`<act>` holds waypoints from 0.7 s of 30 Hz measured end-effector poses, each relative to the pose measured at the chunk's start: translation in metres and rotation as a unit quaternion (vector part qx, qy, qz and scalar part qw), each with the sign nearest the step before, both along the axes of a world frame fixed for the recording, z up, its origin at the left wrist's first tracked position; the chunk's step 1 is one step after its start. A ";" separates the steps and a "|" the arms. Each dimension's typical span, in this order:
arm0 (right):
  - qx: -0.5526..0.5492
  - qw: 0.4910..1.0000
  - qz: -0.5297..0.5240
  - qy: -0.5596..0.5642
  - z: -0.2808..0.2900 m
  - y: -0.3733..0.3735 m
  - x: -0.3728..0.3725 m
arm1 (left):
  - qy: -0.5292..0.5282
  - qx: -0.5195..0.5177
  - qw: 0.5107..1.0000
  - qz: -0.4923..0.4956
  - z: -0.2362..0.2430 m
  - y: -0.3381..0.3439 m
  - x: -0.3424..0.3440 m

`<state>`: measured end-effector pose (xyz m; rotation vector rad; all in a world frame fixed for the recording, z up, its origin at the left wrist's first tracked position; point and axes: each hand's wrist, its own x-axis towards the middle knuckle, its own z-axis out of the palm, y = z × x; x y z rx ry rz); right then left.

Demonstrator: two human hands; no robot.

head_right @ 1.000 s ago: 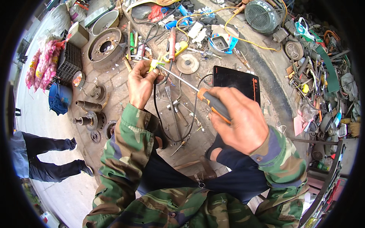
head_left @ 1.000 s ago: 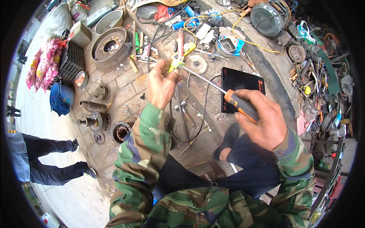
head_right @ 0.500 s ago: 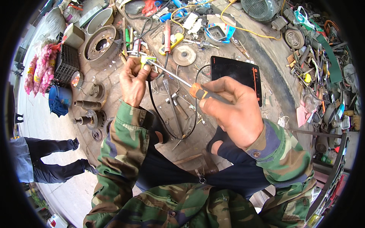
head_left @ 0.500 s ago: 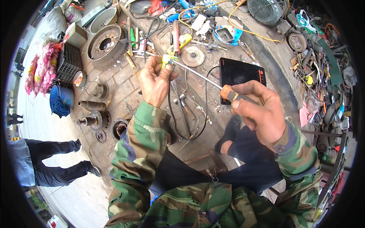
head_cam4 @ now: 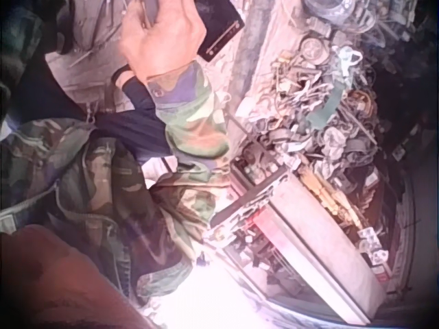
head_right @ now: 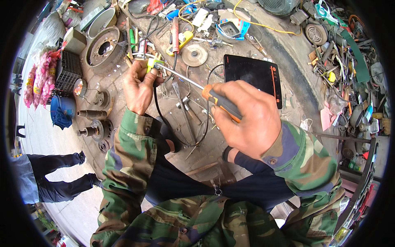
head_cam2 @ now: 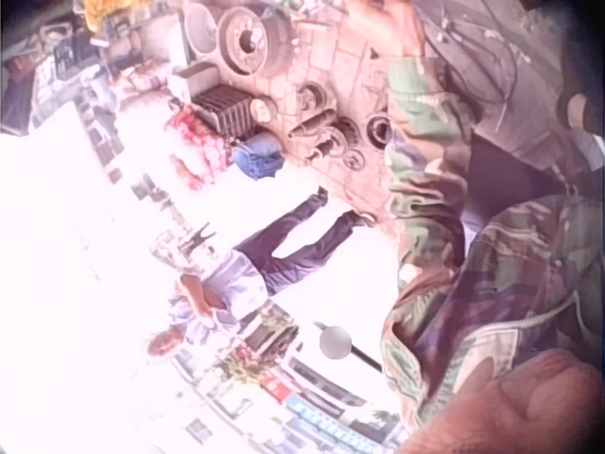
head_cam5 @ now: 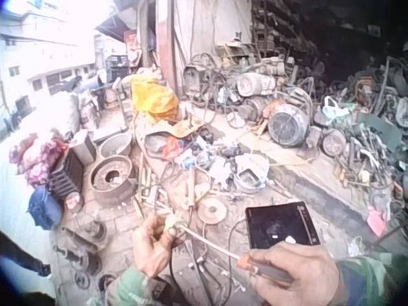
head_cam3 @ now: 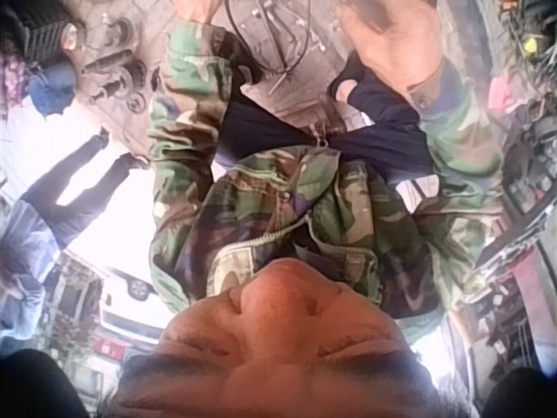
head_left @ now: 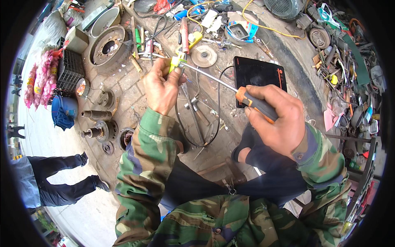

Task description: The person sits on the floor and uses a screwdriver to open a small white plastic component, then manipulates wires and a blue connector attached to it. The person repeatedly pries and adjusts the component while handling the wires.

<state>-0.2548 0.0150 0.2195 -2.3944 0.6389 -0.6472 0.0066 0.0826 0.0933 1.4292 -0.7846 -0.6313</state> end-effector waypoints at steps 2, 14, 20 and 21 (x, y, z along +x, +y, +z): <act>0.091 0.995 -0.026 0.012 -0.001 -0.003 -0.001 | -0.005 -0.021 1.000 -0.002 -0.003 0.003 -0.002; 0.292 0.954 -0.023 0.062 0.018 -0.020 0.000 | 0.054 -0.044 0.998 -0.004 -0.005 -0.009 0.010; 0.083 0.994 -0.063 -0.020 0.019 -0.032 -0.011 | 0.120 -0.023 0.992 0.026 0.000 -0.015 0.018; 0.095 0.993 -0.068 -0.011 0.013 -0.038 -0.014 | 0.135 -0.016 0.991 0.015 0.001 -0.014 0.019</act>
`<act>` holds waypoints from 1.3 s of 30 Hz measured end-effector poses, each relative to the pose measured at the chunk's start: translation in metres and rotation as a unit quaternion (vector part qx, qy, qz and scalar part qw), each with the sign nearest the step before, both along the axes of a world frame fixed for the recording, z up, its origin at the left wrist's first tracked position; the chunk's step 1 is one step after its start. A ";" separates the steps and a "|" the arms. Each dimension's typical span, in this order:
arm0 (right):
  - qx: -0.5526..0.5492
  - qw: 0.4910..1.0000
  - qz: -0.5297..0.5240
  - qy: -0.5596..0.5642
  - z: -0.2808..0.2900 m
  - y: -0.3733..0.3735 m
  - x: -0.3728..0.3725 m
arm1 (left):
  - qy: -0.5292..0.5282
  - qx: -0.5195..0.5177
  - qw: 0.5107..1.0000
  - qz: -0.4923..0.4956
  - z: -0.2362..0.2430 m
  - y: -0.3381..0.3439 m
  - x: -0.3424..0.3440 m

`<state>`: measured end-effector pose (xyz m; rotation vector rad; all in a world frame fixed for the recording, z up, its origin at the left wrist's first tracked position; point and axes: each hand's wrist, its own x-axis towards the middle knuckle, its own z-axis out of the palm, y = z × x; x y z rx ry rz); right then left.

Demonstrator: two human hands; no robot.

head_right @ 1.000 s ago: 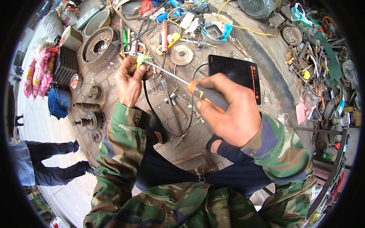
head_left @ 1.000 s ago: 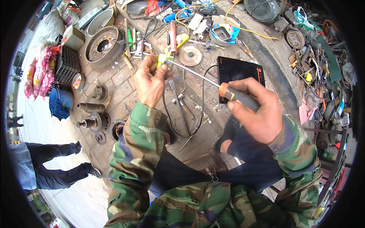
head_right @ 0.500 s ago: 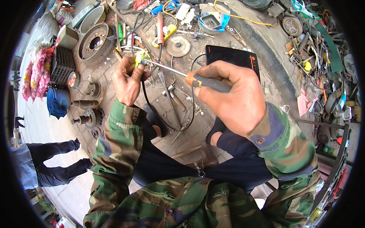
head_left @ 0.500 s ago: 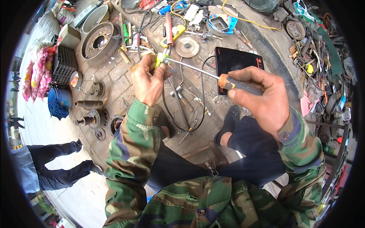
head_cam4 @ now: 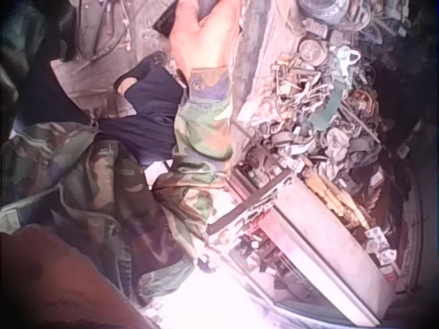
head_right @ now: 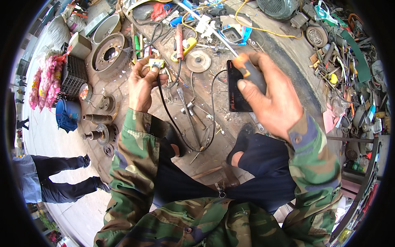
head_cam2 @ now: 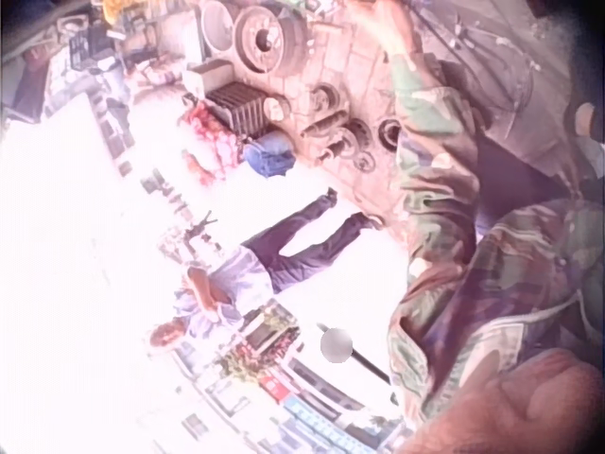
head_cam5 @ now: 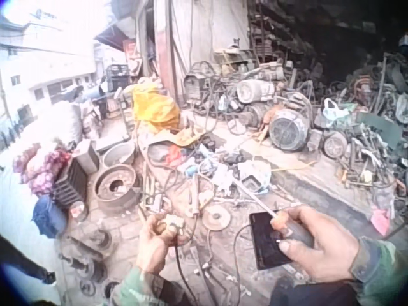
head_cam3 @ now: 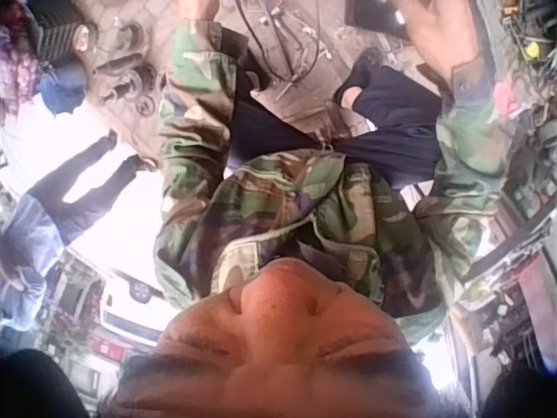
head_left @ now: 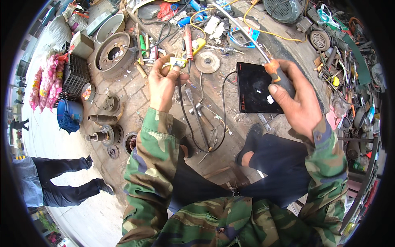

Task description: The person sits on the floor and uses a screwdriver to open a small white plastic component, then manipulates wires and a blue connector attached to it. The person repeatedly pries and adjusts the component while handling the wires.

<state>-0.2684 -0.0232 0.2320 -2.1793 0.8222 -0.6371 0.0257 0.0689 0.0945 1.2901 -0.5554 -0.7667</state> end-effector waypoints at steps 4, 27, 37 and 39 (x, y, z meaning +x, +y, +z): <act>0.096 0.987 -0.001 0.129 -0.036 -0.051 -0.039 | -0.004 0.037 0.998 -0.042 0.007 0.006 0.002; 0.147 0.767 -0.386 0.491 -0.446 0.032 -0.346 | 0.154 0.094 0.977 -0.110 0.010 -0.027 -0.012; 0.206 0.975 -0.044 0.065 -0.164 -0.112 -0.138 | 0.177 0.005 0.982 -0.066 -0.009 -0.023 -0.004; 0.232 0.968 0.078 0.048 -0.106 -0.112 -0.061 | 0.203 -0.022 0.977 -0.062 -0.009 -0.022 -0.002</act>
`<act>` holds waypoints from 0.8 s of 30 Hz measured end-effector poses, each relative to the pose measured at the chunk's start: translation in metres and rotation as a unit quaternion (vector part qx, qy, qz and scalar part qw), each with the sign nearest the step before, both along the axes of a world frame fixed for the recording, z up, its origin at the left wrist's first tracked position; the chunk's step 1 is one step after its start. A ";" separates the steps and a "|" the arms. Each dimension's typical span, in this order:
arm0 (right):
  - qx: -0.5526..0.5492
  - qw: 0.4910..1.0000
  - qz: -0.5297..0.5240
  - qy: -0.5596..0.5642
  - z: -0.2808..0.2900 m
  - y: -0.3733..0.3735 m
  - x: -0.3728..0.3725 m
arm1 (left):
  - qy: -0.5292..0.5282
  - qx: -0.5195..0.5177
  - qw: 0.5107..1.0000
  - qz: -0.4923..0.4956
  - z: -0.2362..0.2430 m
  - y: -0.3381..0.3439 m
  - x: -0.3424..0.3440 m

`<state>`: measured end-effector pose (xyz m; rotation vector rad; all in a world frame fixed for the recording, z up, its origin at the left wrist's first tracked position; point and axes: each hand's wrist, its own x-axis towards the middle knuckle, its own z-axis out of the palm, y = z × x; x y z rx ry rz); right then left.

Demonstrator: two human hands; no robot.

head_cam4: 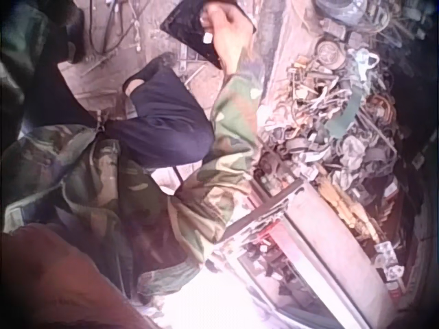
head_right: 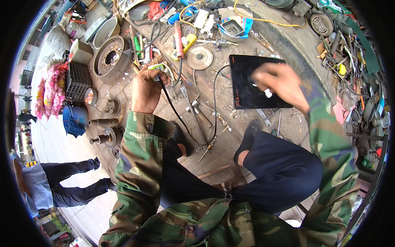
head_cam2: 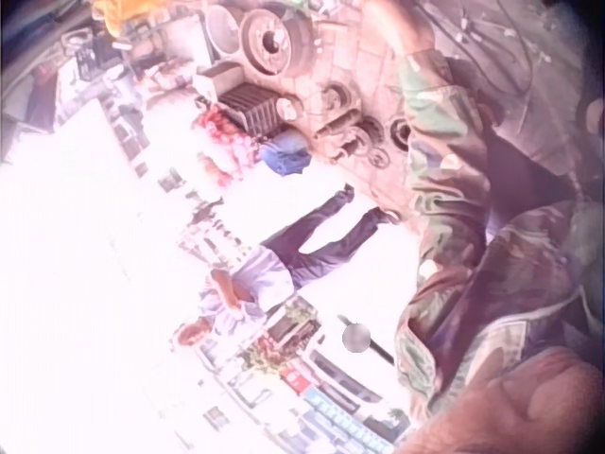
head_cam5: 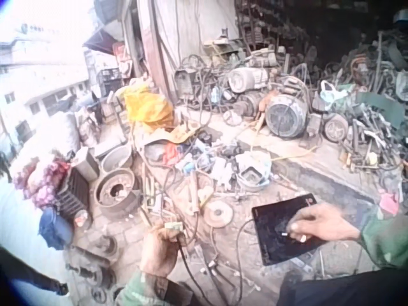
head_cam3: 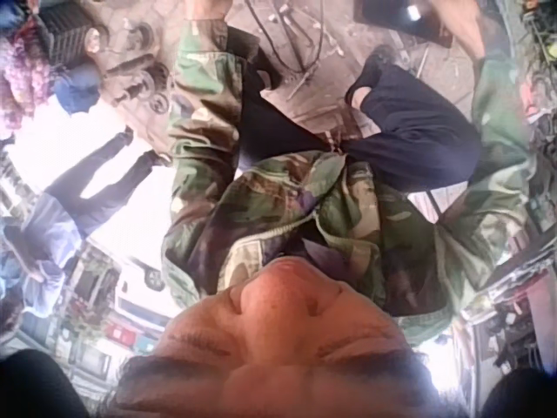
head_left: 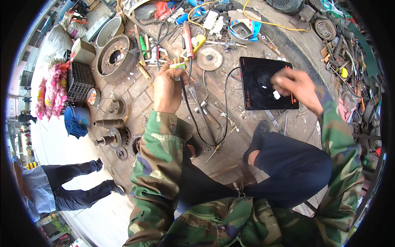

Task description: The person sits on the floor and uses a screwdriver to open a small white plastic component, then manipulates wires and a blue connector attached to it. The person repeatedly pries and adjusts the component while handling the wires.

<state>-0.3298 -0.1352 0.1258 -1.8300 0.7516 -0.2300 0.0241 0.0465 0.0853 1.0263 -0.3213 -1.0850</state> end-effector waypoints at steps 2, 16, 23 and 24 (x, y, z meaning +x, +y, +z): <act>0.004 1.000 0.000 -0.003 0.022 0.022 0.073 | 0.030 -0.025 0.999 0.016 0.001 0.000 0.003; 0.248 0.912 -0.160 -0.284 -0.056 0.157 0.274 | 0.039 -0.089 0.990 0.102 0.003 0.029 0.022; 0.080 0.934 -0.246 -0.247 -0.058 0.160 0.288 | 0.039 -0.095 0.993 0.065 0.003 0.022 0.011; 0.076 0.933 -0.261 -0.236 -0.059 0.156 0.286 | 0.032 -0.089 0.994 0.057 0.004 0.019 0.011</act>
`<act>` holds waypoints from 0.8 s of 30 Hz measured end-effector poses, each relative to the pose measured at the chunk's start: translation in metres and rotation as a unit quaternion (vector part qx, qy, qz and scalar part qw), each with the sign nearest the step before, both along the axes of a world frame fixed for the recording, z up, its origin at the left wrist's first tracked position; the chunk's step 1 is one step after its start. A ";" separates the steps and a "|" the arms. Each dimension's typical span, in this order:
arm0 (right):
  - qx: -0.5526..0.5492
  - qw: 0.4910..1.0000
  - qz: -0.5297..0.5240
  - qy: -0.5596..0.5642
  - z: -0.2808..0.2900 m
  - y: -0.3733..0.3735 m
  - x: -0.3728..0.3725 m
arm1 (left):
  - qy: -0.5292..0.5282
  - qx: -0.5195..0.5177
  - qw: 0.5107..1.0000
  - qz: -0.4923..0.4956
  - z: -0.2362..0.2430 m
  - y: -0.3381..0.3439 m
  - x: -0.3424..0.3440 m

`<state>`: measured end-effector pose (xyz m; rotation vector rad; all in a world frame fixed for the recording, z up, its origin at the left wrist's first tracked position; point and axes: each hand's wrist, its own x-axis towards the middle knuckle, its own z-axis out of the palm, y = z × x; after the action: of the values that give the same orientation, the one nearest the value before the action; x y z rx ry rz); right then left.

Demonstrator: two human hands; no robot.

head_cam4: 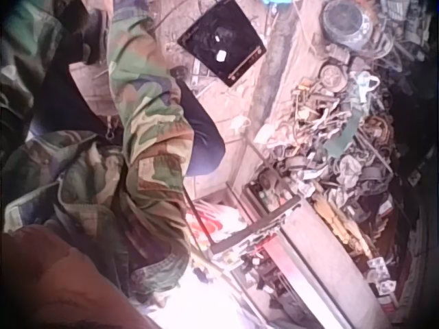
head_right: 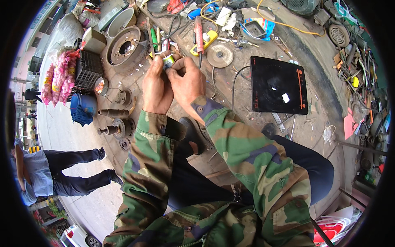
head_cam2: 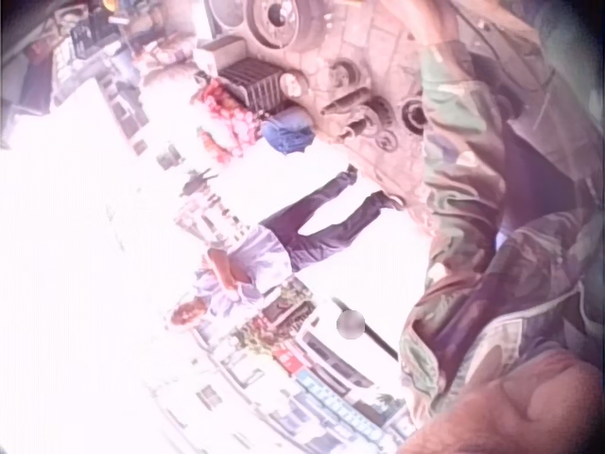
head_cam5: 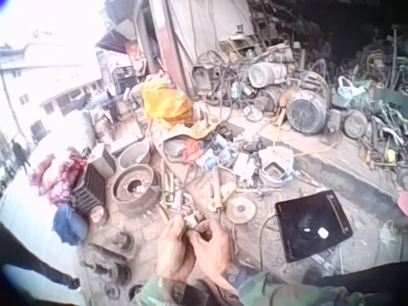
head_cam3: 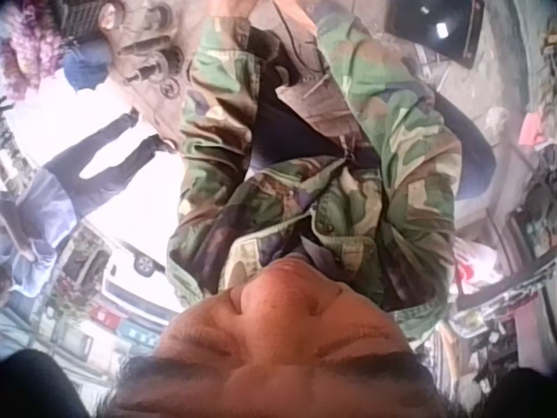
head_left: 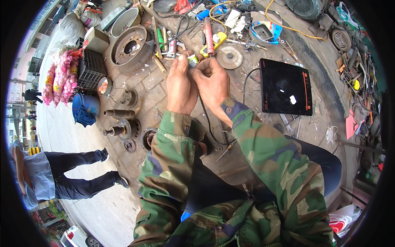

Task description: The person sits on the floor and uses a screwdriver to open a small white plastic component, then manipulates wires and a blue connector attached to it. The person repeatedly pries and adjusts the component while handling the wires.

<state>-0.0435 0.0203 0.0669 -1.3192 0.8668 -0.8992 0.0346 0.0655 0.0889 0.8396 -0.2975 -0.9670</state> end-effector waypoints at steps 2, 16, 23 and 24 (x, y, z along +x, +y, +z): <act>-0.001 1.000 -0.017 0.014 -0.004 -0.009 -0.005 | -0.015 0.027 0.999 -0.021 0.000 -0.001 -0.001; 0.029 0.997 -0.032 -0.060 -0.026 -0.022 -0.022 | -0.232 0.218 0.948 0.009 -0.023 -0.016 0.002; 0.107 0.987 -0.021 -0.120 -0.029 -0.023 -0.026 | -0.213 0.202 0.956 -0.019 -0.021 -0.011 0.005; 0.112 0.983 -0.021 -0.145 -0.030 -0.024 -0.026 | -0.209 0.208 0.955 -0.019 -0.021 -0.010 0.005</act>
<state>-0.0693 -0.0032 0.0371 -0.9498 0.7453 -0.9687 0.0398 0.0552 0.0681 1.4360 -0.4815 -0.8939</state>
